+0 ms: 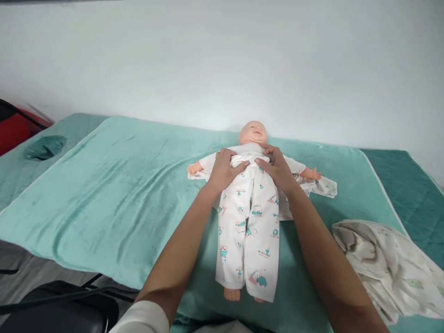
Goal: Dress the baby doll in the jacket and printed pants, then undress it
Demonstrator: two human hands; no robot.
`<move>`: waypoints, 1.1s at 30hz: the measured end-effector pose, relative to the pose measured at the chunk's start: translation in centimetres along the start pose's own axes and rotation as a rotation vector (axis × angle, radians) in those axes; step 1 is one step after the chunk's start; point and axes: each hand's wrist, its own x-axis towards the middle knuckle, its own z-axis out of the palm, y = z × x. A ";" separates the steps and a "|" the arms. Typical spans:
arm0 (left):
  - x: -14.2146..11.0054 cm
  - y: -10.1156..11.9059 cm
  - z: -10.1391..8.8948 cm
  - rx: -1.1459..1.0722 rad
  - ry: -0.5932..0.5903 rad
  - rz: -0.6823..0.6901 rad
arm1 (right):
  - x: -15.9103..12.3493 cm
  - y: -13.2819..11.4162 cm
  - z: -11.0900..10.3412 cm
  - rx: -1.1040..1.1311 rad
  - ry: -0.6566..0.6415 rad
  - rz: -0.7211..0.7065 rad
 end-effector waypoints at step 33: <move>-11.1 -2.0 -0.3 -0.084 0.224 0.152 | -11.8 -0.7 -1.2 -0.281 0.191 -0.032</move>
